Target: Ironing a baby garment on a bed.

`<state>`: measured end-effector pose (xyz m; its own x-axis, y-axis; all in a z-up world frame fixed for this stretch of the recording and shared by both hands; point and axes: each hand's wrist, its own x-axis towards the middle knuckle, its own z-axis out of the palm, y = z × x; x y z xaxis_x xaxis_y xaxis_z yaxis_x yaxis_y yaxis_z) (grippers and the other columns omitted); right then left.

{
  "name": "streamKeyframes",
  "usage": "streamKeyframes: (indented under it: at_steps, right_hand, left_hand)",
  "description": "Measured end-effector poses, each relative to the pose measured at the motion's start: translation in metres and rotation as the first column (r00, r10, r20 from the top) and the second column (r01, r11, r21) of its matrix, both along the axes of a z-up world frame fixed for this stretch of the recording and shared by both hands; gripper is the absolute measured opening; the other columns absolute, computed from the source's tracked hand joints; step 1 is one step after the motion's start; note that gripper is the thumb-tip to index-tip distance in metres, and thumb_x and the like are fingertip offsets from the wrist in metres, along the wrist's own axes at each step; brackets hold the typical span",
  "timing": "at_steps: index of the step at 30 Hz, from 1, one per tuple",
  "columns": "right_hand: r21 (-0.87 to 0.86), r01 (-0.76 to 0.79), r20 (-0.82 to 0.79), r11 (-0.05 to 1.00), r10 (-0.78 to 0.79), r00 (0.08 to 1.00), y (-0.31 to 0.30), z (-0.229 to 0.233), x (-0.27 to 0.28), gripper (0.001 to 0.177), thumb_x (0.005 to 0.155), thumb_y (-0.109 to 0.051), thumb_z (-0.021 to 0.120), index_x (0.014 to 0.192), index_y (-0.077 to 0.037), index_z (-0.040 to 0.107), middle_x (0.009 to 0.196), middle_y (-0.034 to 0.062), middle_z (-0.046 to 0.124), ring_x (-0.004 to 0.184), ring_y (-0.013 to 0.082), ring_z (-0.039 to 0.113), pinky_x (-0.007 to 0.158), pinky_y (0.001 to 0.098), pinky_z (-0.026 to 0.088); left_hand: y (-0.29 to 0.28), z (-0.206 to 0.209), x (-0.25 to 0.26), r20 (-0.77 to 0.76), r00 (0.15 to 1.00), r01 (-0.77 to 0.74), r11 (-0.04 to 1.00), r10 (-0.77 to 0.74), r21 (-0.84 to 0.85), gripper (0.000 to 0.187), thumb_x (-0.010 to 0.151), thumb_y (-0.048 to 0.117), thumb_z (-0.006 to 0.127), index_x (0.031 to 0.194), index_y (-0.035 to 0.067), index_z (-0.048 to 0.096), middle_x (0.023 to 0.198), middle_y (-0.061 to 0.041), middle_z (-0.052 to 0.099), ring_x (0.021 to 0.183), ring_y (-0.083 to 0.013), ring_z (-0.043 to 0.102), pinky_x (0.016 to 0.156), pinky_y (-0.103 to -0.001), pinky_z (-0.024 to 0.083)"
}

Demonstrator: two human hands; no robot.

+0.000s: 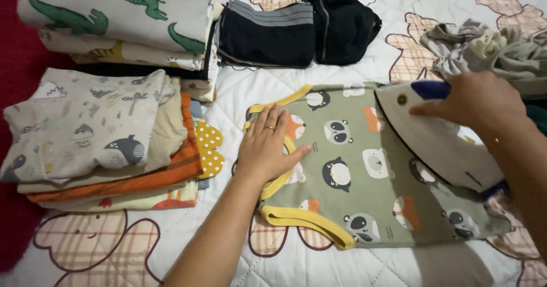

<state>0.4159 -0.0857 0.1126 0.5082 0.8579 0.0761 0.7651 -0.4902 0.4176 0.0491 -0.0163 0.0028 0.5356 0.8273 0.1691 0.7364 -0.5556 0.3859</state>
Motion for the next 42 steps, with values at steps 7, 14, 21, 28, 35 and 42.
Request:
streamKeyframes:
  at_steps: [7, 14, 21, 28, 35, 42]
  right_hand:
    - [-0.207, 0.013, -0.146, 0.978, -0.044, 0.988, -0.078, -0.006, -0.002, 0.076, 0.065, -0.082, 0.077, 0.099, -0.014, 0.082, 0.074, 0.0071, 0.074, 0.062, 0.0222, 0.076, 0.062, 0.0375, 0.067]
    - [-0.256, 0.004, -0.188, 0.967, -0.054, 0.981, -0.167, -0.024, -0.019, 0.068, 0.061, -0.074, 0.083, 0.099, -0.018, 0.079, 0.072, 0.0035, 0.079, 0.061, 0.0151, 0.076, 0.065, 0.0295, 0.064]
    - [-0.237, -0.072, -0.093, 0.969, 0.051, 0.994, -0.135, -0.006, -0.048, 0.063, 0.067, -0.075, 0.079, 0.097, -0.019, 0.078, 0.069, -0.0006, 0.078, 0.056, 0.0096, 0.073, 0.057, 0.0229, 0.062]
    - [-0.117, -0.009, 0.032, 0.993, 0.013, 0.999, -0.056, 0.032, -0.094, 0.071, 0.076, -0.082, 0.069, 0.113, -0.022, 0.073, 0.077, 0.0027, 0.076, 0.059, 0.0150, 0.074, 0.051, 0.0270, 0.057]
    - [0.000, 0.044, 0.018, 0.999, -0.044, 0.999, 0.001, 0.028, -0.090, 0.082, 0.077, -0.080, 0.068, 0.143, -0.033, 0.060, 0.103, 0.0085, 0.074, 0.081, 0.0254, 0.076, 0.055, 0.0349, 0.057]
    - [0.022, -0.014, -0.067, 1.000, 0.015, 0.998, 0.019, 0.012, -0.061, 0.076, 0.079, -0.080, 0.068, 0.132, -0.025, 0.070, 0.103, 0.0133, 0.079, 0.090, 0.0318, 0.077, 0.065, 0.0436, 0.060]
  left_hand:
    - [0.000, 0.002, -0.003, -0.009, 1.000, 0.007, 0.998, -0.007, 0.063, 0.100, 0.083, 0.073, 0.058, 0.154, 0.006, 0.037, 0.164, -0.015, 0.030, 0.155, -0.0255, 0.017, 0.123, -0.051, 0.002]
    - [-0.003, 0.002, -0.003, -0.046, 0.998, -0.043, 0.997, 0.045, 0.064, 0.096, 0.082, 0.074, 0.055, 0.153, 0.011, 0.040, 0.164, -0.010, 0.031, 0.154, -0.0219, 0.019, 0.118, -0.065, -0.005]
    - [-0.002, 0.004, -0.002, -0.049, 0.997, -0.055, 0.997, 0.058, 0.056, 0.096, 0.082, 0.074, 0.054, 0.153, 0.012, 0.041, 0.163, -0.010, 0.031, 0.154, -0.0219, 0.019, 0.119, -0.062, -0.002]
    - [0.000, 0.001, -0.002, -0.060, 0.997, -0.048, 0.997, 0.052, 0.068, 0.097, 0.081, 0.075, 0.054, 0.153, 0.011, 0.040, 0.162, -0.011, 0.033, 0.152, -0.0230, 0.021, 0.118, -0.062, -0.001]
    - [-0.002, 0.007, -0.002, -0.055, 0.998, -0.041, 0.998, 0.044, 0.045, 0.096, 0.081, 0.073, 0.057, 0.153, 0.011, 0.041, 0.162, -0.011, 0.034, 0.153, -0.0229, 0.021, 0.120, -0.061, 0.001]
    - [0.000, 0.015, 0.001, -0.066, 0.997, -0.037, 0.999, 0.038, 0.019, 0.096, 0.080, 0.074, 0.056, 0.152, 0.012, 0.041, 0.164, -0.008, 0.032, 0.154, -0.0223, 0.020, 0.120, -0.062, 0.000]
